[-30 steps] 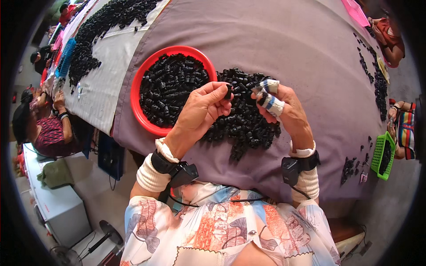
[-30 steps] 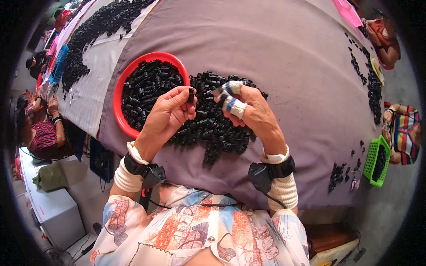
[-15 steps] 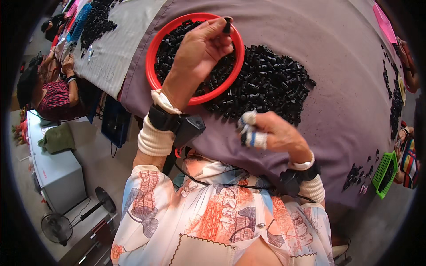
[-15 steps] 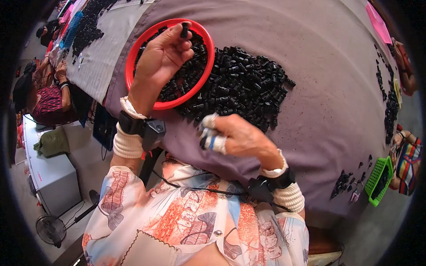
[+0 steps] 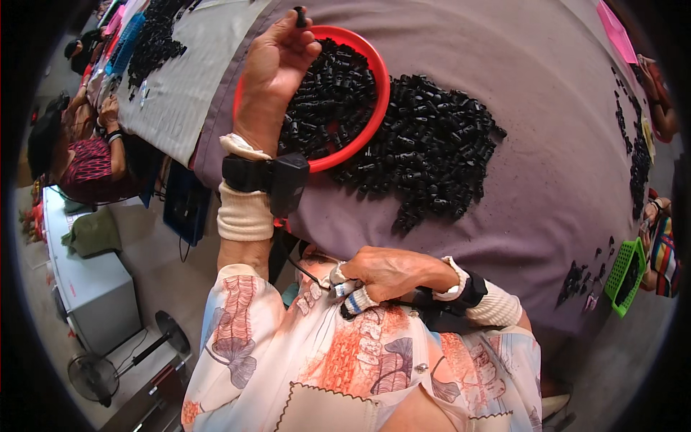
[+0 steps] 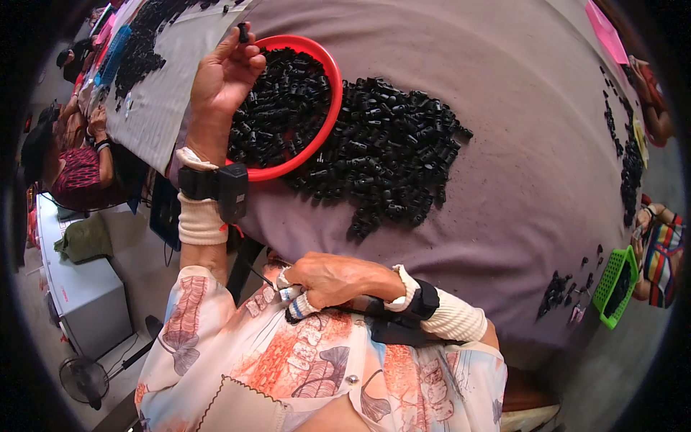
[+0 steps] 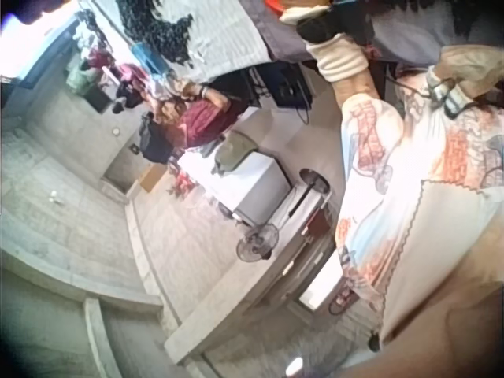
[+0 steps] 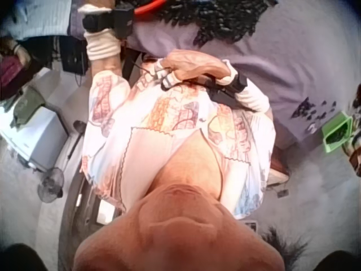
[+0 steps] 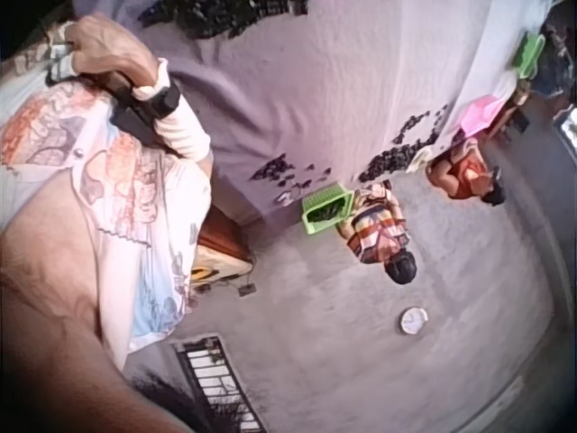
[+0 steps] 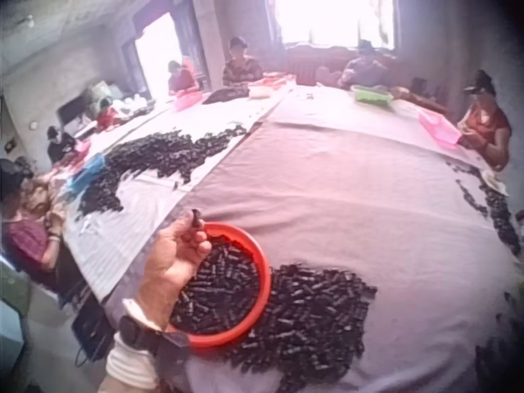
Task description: The person picks up a black plastic toggle from a pile, trims excess material from it using a small blade, and places the finished piece into a red plate.
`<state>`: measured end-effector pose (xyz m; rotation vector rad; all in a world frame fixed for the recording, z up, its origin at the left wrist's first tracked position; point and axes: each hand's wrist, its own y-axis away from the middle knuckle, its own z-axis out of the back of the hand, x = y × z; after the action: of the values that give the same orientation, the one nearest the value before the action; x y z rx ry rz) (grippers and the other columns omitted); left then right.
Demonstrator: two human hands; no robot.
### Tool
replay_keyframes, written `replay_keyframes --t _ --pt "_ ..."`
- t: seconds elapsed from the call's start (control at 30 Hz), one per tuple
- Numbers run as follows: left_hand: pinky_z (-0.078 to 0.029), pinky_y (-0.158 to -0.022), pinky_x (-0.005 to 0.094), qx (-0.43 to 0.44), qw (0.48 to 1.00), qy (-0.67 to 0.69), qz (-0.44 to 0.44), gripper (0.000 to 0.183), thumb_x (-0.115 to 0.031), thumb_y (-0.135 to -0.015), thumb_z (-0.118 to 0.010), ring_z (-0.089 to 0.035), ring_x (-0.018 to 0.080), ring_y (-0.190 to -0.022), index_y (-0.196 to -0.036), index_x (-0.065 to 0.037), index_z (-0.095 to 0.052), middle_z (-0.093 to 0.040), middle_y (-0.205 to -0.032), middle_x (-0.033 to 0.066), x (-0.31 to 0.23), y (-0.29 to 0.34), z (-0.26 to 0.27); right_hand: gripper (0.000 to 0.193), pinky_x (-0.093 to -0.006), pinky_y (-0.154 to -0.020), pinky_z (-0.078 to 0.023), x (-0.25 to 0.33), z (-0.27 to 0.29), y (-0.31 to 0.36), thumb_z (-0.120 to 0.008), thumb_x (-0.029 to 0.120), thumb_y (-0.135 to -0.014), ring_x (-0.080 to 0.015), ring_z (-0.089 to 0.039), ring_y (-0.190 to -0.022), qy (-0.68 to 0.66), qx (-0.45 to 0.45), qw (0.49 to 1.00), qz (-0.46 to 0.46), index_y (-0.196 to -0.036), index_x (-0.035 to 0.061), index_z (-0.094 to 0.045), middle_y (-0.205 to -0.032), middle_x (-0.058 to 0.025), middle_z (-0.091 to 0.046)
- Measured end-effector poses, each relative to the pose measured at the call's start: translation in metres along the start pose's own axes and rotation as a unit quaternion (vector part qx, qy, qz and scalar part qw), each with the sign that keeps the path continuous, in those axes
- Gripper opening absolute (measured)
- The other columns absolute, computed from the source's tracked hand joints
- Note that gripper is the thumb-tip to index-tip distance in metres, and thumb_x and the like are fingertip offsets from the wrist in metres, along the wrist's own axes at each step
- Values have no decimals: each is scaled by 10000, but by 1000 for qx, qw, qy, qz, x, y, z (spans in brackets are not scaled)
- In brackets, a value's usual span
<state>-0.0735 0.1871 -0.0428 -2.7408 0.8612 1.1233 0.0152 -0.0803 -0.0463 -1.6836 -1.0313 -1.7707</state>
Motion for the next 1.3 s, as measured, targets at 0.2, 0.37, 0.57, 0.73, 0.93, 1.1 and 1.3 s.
replay_keyframes --t 0.2,0.37,0.57,0.73,0.93,1.1,1.3 --pt "-436 -609 306 12 1000 1 -16 187 -122 -855 -587 -525 163 -683 -979 18 -590 -590 -812 86 -22 -15 22 220 -403 -584 -414 -12 -8 -6 -589 136 -738 -370 -541 -633 54 -40 998 10 -890 -18 -551 -687 -204 -573" --pt "-434 -615 309 15 999 -15 -28 180 -112 -842 -603 -529 166 -685 -959 24 -595 -593 -802 90 -25 -17 16 206 -452 -628 -433 -7 -6 -6 -608 115 -657 -405 -568 -701 147 -54 986 -50 -795 -36 -586 -694 -232 -584" --pt "-440 -608 306 -11 999 -24 -30 174 -116 -851 -592 -537 170 -682 -958 20 -599 -596 -805 92 -24 -8 13 198 -450 -621 -442 -10 -7 -3 -591 104 -631 -402 -579 -695 207 -41 976 -57 -761 -45 -579 -687 -230 -584" --pt "-443 -602 302 -42 999 -31 0 175 -128 -857 -587 -540 171 -681 -960 12 -601 -598 -804 90 -15 6 16 179 -440 -609 -440 -11 -1 13 -575 86 -632 -396 -572 -663 161 -80 983 -32 -759 -39 -578 -670 -221 -578" --pt "-449 -591 297 -67 997 -29 32 168 -145 -853 -596 -544 155 -670 -959 -15 -602 -604 -808 82 18 28 4 274 -424 -585 -428 -10 9 59 -558 61 -631 -377 -567 -648 110 -64 991 -49 -892 9 -621 -676 -207 -579" --pt "-459 -604 264 -22 995 -13 97 190 -157 -880 -559 -536 121 -672 -1007 -17 -578 -582 -829 61 51 59 -20 163 -385 -582 -434 -23 0 79 -601 105 -725 -355 -564 -662 104 -57 991 -67 -838 -5 -561 -697 -201 -565" --pt "-446 -621 256 42 987 -17 156 253 -168 -910 -509 -527 105 -665 -1102 -5 -533 -578 -830 58 64 83 -38 187 -316 -633 -468 -9 40 94 -614 132 -781 -216 -590 -659 37 -294 955 3 -913 8 -566 -768 -123 -612"
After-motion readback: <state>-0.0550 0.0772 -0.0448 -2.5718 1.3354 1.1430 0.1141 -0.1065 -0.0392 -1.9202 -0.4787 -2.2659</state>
